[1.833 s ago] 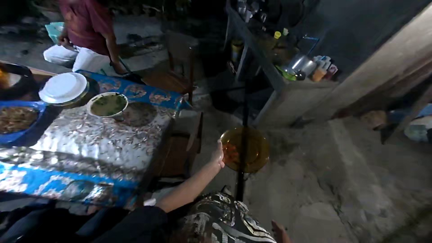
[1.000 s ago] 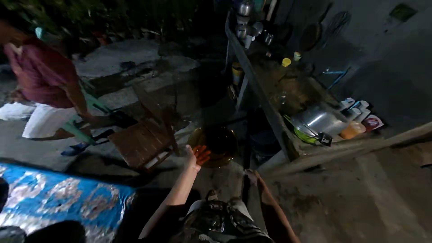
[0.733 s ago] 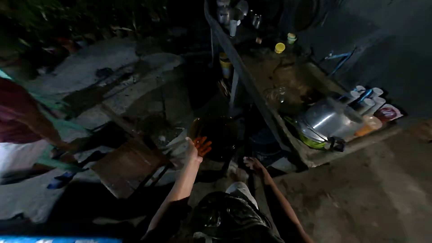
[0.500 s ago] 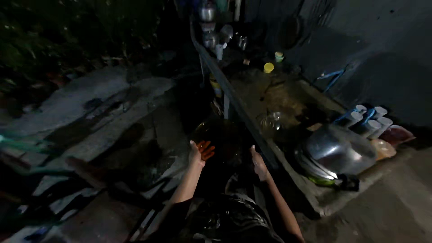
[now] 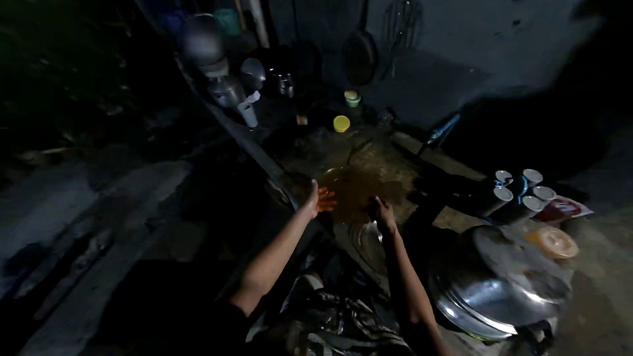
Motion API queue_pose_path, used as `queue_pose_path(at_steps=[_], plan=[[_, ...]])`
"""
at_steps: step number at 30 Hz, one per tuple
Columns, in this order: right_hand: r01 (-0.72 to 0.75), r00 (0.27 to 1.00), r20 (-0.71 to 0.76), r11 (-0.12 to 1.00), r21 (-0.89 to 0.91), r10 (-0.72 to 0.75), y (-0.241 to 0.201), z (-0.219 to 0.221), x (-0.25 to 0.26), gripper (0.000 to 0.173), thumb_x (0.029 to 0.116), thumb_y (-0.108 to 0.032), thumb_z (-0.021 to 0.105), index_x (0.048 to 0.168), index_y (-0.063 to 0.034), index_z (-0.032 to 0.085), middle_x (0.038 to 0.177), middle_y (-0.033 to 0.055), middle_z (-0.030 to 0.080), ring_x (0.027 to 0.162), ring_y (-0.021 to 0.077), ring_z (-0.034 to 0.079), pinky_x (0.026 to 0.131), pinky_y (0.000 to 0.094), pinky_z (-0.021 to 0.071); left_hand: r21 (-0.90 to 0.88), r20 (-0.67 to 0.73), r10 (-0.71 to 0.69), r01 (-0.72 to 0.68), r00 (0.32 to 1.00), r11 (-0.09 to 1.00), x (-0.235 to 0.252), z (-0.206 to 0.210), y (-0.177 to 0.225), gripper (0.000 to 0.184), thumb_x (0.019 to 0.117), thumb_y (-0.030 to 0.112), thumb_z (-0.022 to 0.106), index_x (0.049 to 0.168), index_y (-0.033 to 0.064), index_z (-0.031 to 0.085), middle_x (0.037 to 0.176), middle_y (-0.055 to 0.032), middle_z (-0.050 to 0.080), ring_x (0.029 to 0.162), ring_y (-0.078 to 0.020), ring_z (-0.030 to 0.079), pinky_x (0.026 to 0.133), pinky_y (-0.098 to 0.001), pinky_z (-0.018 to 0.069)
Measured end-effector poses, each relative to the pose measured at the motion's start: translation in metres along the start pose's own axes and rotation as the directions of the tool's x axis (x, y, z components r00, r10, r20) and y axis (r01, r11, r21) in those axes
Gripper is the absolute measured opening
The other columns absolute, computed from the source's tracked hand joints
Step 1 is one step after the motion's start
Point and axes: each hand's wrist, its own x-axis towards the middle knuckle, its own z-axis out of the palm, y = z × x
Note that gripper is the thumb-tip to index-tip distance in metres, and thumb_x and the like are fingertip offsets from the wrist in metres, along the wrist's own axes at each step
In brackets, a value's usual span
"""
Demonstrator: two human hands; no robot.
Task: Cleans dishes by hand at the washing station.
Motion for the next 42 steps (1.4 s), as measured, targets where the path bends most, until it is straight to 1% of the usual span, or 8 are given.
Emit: queue_pose_path(at_steps=[4, 9, 15, 19, 22, 28, 36, 42], plan=[[-0.048, 0.95, -0.295, 0.98, 0.193, 0.105, 0.001, -0.002, 0.084, 0.044, 0.1117, -0.03, 0.037, 0.13, 0.005, 0.055, 0.09, 0.0184, 0.068, 0.068, 0.0218, 0.065, 0.062, 0.037, 0.056, 0.487, 0.034, 0.202, -0.193, 0.979, 0.852, 0.133, 0.019, 0.071, 0.073, 0.1055, 0.054, 0.04, 0.16, 0.0087, 0.023, 0.161, -0.0226, 0.03, 0.145, -0.0394, 0.035, 0.115, -0.0587, 0.0325], [-0.091, 0.732, -0.608, 0.929, 0.36, 0.307, 0.02, 0.007, 0.189, 0.047, 0.112, -0.03, 0.036, 0.143, 0.0042, 0.044, 0.119, 0.0292, 0.061, 0.092, 0.0363, 0.067, 0.078, 0.0499, 0.0571, 0.832, 0.31, 0.493, -0.483, 0.813, 0.273, 0.347, 0.035, 0.158, 0.091, 0.0873, 0.036, 0.079, 0.159, 0.0076, 0.03, 0.166, -0.0257, 0.007, 0.151, -0.0446, 0.019, 0.119, -0.0565, 0.0291], [-0.09, 0.416, -0.777, 0.872, 0.482, 0.473, 0.066, 0.01, 0.262, 0.049, 0.1103, -0.03, 0.042, 0.146, 0.0036, 0.045, 0.136, 0.0317, 0.055, 0.121, 0.0427, 0.059, 0.1, 0.0563, 0.0488, 0.932, 0.357, 0.264, -0.36, 0.896, -0.039, 0.492, 0.051, 0.211, 0.111, 0.0735, 0.044, 0.089, 0.162, 0.0263, 0.025, 0.169, -0.0183, -0.009, 0.151, -0.0521, 0.0, 0.11, -0.076, 0.0246], [-0.021, 0.323, -0.78, 0.828, 0.561, 0.537, 0.086, 0.018, 0.272, 0.048, 0.1113, -0.031, 0.038, 0.146, 0.0022, 0.043, 0.119, 0.0271, 0.064, 0.093, 0.0341, 0.069, 0.081, 0.0475, 0.0578, 0.929, 0.369, 0.143, -0.36, 0.918, -0.083, 0.551, 0.041, 0.205, 0.119, 0.0684, 0.042, 0.093, 0.162, 0.0303, 0.021, 0.169, -0.0182, -0.009, 0.151, -0.0522, -0.002, 0.107, -0.0803, 0.0184], [0.04, 0.298, -0.756, 0.784, 0.62, 0.583, 0.089, 0.023, 0.269, 0.049, 0.1114, -0.031, 0.038, 0.15, 0.0002, 0.038, 0.121, 0.027, 0.062, 0.089, 0.0329, 0.069, 0.078, 0.0466, 0.0582, 0.91, 0.413, 0.142, -0.415, 0.899, -0.02, 0.563, 0.04, 0.202, 0.108, 0.0692, 0.027, 0.094, 0.158, 0.0239, 0.033, 0.162, -0.0289, 0.019, 0.142, -0.0568, 0.026, 0.106, -0.0708, 0.036], [-0.06, 0.355, -0.739, 0.802, 0.594, 0.573, 0.103, 0.018, 0.264, 0.048, 0.1121, -0.029, 0.036, 0.141, 0.0079, 0.045, 0.113, 0.0246, 0.067, 0.088, 0.0275, 0.072, 0.079, 0.0407, 0.0601, 0.848, 0.529, 0.009, -0.528, 0.848, -0.048, 0.491, 0.038, 0.183, 0.106, 0.0647, 0.022, 0.095, 0.154, 0.0227, 0.039, 0.156, -0.0264, 0.03, 0.133, -0.0532, 0.042, 0.096, -0.0675, 0.0462], [-0.355, 0.313, -0.691, 0.755, 0.551, 0.651, 0.091, 0.017, 0.244, 0.056, 0.1047, -0.032, 0.055, 0.144, 0.0071, 0.046, 0.139, 0.0283, 0.054, 0.122, 0.0371, 0.057, 0.103, 0.0505, 0.0469, 0.577, 0.651, -0.613, -0.817, 0.447, 0.017, 0.286, 0.016, 0.067, 0.104, 0.0663, 0.027, 0.09, 0.156, 0.0305, 0.036, 0.159, -0.0186, 0.03, 0.142, -0.0438, 0.035, 0.103, -0.0591, 0.0458], [-0.186, 0.545, -0.837, 0.98, -0.067, 0.046, 0.016, 0.044, 0.189, 0.041, 0.1052, -0.018, 0.053, 0.139, 0.0053, 0.051, 0.13, 0.0263, 0.061, 0.114, 0.033, 0.064, 0.097, 0.0448, 0.0514, 0.703, 0.607, -0.699, -0.665, 0.379, 0.25, 0.257, 0.013, 0.051, 0.093, 0.0797, 0.026, 0.085, 0.154, 0.0036, 0.035, 0.158, -0.0271, 0.031, 0.141, -0.0406, 0.041, 0.11, -0.0543, 0.0412]])
